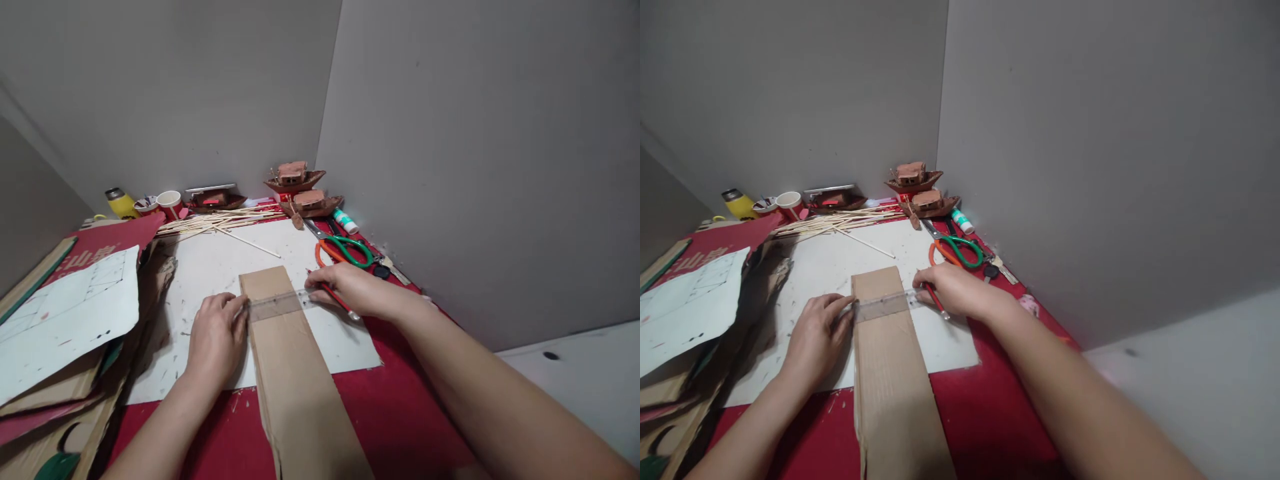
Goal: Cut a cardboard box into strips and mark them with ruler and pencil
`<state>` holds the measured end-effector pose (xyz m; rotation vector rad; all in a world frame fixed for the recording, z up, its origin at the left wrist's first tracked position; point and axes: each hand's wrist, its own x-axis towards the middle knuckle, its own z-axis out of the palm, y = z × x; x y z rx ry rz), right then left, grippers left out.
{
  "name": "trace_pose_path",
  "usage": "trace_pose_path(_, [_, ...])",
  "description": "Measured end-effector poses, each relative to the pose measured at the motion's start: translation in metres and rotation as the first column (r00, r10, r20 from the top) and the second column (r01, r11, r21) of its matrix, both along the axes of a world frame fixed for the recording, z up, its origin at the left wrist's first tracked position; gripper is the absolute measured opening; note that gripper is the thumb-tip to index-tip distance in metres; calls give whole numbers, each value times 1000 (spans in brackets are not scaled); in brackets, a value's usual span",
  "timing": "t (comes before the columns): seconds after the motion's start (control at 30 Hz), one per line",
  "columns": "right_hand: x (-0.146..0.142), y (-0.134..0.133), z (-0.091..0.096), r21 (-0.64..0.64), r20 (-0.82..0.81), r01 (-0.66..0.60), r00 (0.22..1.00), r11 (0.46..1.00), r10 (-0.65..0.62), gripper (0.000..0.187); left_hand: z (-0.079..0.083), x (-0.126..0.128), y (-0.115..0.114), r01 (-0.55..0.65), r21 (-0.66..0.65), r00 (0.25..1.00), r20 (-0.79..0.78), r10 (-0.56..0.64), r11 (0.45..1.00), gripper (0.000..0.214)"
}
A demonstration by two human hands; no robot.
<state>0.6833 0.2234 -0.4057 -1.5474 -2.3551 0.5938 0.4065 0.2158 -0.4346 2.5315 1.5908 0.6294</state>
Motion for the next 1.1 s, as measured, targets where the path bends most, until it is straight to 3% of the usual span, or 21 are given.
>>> trace_pose_path(0.17, [-10, -5, 5, 93, 176, -29, 984, 995, 13, 18, -2, 8, -11, 61, 4, 992, -113, -60, 998, 33])
trace_pose_path(0.33, [-13, -8, 5, 67, 180, -115, 978, 991, 102, 18, -1, 14, -20, 75, -29, 974, -212, -80, 997, 41])
trace_pose_path(0.47, [-14, -8, 3, 70, 188, -109, 978, 992, 94, 18, 2, 17, -26, 59, -54, 958, -277, -71, 997, 48])
trace_pose_path(0.7, [-15, -8, 2, 65, 152, -89, 985, 994, 78, 15, -1, 25, -46, 75, -79, 950, -296, -95, 994, 66])
trace_pose_path(0.8, [-15, -10, 3, 52, 153, -78, 986, 996, 69, 16, -4, 28, -53, 124, -135, 944, -290, -159, 983, 72])
trace_pose_path(0.93, [-16, -12, 4, 40, 148, -92, 985, 995, 85, 18, -9, 30, -54, 199, -195, 931, -270, -248, 960, 72])
trace_pose_path(1.1, [-18, -12, 5, 44, 163, -78, 984, 996, 69, 20, -6, 30, -49, 201, -265, 920, -279, -274, 943, 75])
